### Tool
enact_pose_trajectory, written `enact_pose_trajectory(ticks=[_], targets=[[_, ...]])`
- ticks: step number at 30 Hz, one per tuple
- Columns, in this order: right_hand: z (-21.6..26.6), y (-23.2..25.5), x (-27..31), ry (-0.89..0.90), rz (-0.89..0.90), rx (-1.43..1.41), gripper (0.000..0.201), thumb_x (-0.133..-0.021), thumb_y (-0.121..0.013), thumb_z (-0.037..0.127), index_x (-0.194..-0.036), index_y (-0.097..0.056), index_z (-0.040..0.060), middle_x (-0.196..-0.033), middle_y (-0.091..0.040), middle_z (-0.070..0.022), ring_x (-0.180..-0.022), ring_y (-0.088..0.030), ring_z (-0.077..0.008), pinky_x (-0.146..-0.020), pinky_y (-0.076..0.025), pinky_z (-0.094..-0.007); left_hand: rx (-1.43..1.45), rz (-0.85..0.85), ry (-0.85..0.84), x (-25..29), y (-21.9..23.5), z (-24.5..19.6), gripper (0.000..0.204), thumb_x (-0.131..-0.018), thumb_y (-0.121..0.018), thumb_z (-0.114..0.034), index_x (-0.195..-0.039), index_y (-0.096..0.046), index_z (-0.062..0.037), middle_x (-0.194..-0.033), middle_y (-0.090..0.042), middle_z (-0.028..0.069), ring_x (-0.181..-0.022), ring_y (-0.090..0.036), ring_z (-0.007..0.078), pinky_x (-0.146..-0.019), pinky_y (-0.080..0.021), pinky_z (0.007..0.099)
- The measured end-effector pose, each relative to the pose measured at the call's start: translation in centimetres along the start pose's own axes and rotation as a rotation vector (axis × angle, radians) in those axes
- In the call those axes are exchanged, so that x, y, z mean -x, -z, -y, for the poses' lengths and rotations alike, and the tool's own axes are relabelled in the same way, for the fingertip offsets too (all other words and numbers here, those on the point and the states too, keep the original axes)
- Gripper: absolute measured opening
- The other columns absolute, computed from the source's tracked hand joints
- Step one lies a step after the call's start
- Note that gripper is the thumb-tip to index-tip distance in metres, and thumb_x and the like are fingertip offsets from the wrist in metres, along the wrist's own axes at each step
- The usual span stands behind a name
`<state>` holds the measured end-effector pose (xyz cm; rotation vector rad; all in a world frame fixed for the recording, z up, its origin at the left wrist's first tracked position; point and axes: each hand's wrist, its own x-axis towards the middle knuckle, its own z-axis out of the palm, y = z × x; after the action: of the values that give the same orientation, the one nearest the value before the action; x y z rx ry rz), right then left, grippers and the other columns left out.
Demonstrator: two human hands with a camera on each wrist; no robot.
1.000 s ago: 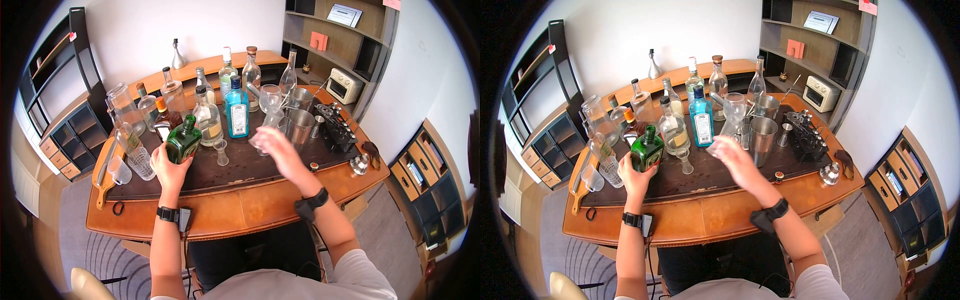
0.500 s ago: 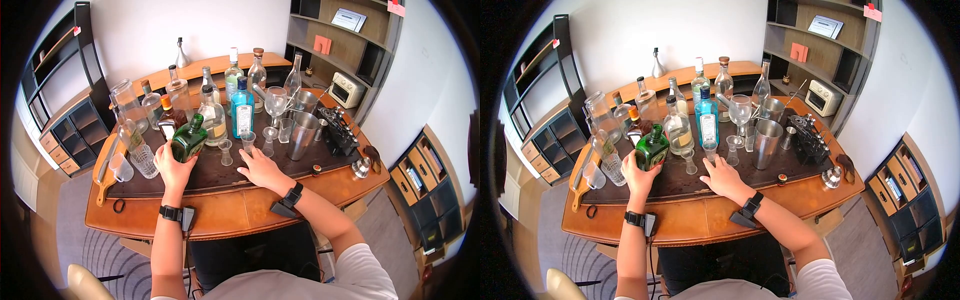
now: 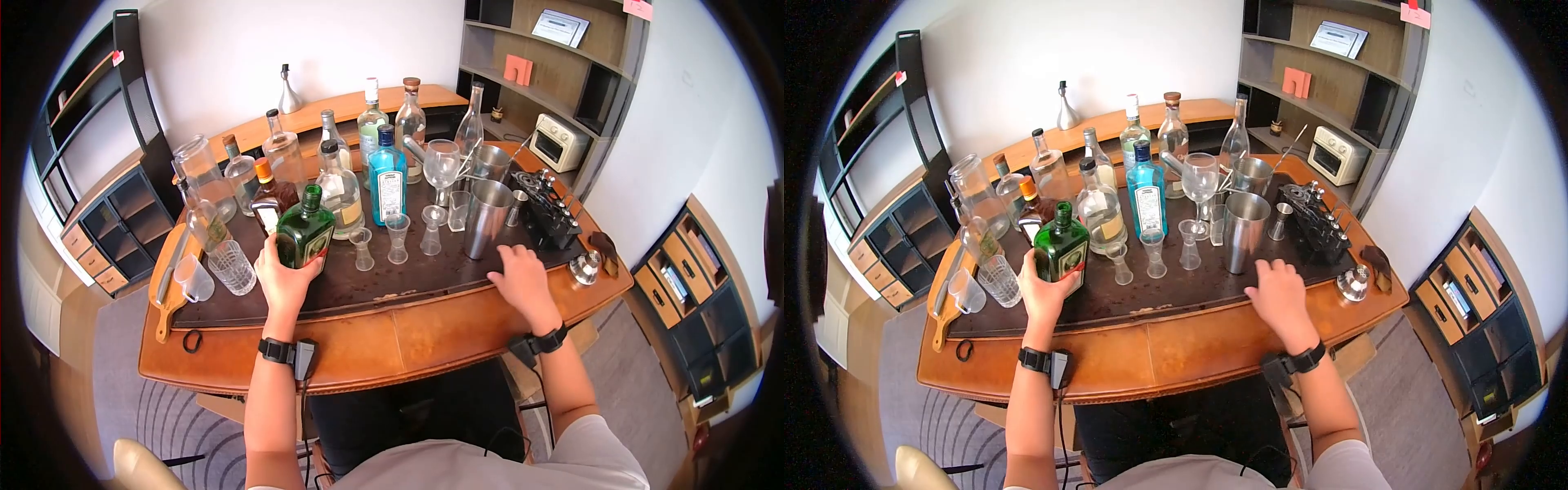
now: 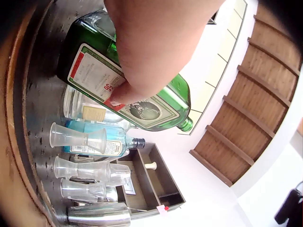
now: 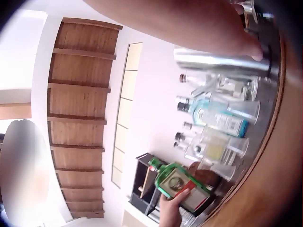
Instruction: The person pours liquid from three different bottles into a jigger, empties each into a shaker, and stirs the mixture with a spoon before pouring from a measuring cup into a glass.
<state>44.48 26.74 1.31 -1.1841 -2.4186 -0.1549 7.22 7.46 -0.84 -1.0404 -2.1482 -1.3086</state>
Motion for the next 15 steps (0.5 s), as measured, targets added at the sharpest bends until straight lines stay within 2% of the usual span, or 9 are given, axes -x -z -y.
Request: enact_pose_trajectory(ticks=[3,5,7,9,13,15], targets=[[-3.7,-2.0,-0.4,-0.006,0.124,-0.026,0.035,-0.080,-0.084,0.021,-0.109,-0.070,0.0056,-0.100,-0.068,-0.0151,-0.097,-0.067,-0.0375,-0.086,-0.055,-0.0476,0.121,0.037,0.032,-0.1,-0.2,0.1,0.083,-0.061,-0.096,-0.018,-0.130,-0.055,0.0034,-0.111,-0.071,0.0212,-0.105,-0.069,0.0367,-0.095,-0.053,0.0440],[-3.7,-1.8,-0.8,0.026,0.151,-0.155,0.029,-0.082,-0.082,0.017,-0.105,-0.071,0.0041,-0.097,-0.068,-0.0155,-0.095,-0.067,-0.0369,-0.085,-0.055,-0.0469,0.266,0.103,0.093,-0.3,0.4,-0.9,0.084,-0.062,-0.096,-0.018,-0.131,-0.055,0.0059,-0.114,-0.070,0.0232,-0.107,-0.068,0.0371,-0.097,-0.053,0.0445],[-2.8,-1.0,-1.0,0.083,0.172,-0.297,0.024,-0.083,-0.080,0.014,-0.102,-0.070,0.0027,-0.095,-0.067,-0.0154,-0.093,-0.067,-0.0359,-0.083,-0.055,-0.0456,0.270,0.084,0.080,-0.3,0.2,-0.7,0.080,-0.062,-0.095,-0.017,-0.128,-0.056,0.0059,-0.111,-0.071,0.0231,-0.104,-0.070,0.0352,-0.094,-0.055,0.0427],[0.3,1.1,-1.7,0.163,0.184,-0.452,0.020,-0.085,-0.078,0.010,-0.101,-0.070,0.0016,-0.095,-0.067,-0.0148,-0.092,-0.067,-0.0345,-0.081,-0.054,-0.0436,0.301,0.090,0.084,-0.4,0.4,-1.1,0.075,-0.062,-0.095,-0.015,-0.124,-0.058,0.0056,-0.110,-0.071,0.0227,-0.104,-0.070,0.0350,-0.093,-0.055,0.0421],[8.1,4.6,-5.0,0.513,0.236,-0.895,0.018,-0.087,-0.072,0.001,-0.105,-0.068,0.0023,-0.092,-0.064,-0.0119,-0.087,-0.064,-0.0294,-0.079,-0.052,-0.0381,0.296,0.089,0.033,-0.3,0.3,-0.9,0.075,-0.062,-0.095,-0.014,-0.124,-0.059,0.0057,-0.111,-0.070,0.0225,-0.104,-0.070,0.0365,-0.093,-0.055,0.0425],[11.6,6.0,-7.7,0.706,0.118,-0.919,0.021,-0.088,-0.069,-0.002,-0.108,-0.068,0.0024,-0.093,-0.064,-0.0120,-0.087,-0.063,-0.0279,-0.080,-0.051,-0.0380,0.300,0.096,0.004,-0.2,0.3,-0.8,0.074,-0.061,-0.096,-0.015,-0.124,-0.060,0.0028,-0.109,-0.069,0.0220,-0.104,-0.068,0.0387,-0.093,-0.054,0.0459]])
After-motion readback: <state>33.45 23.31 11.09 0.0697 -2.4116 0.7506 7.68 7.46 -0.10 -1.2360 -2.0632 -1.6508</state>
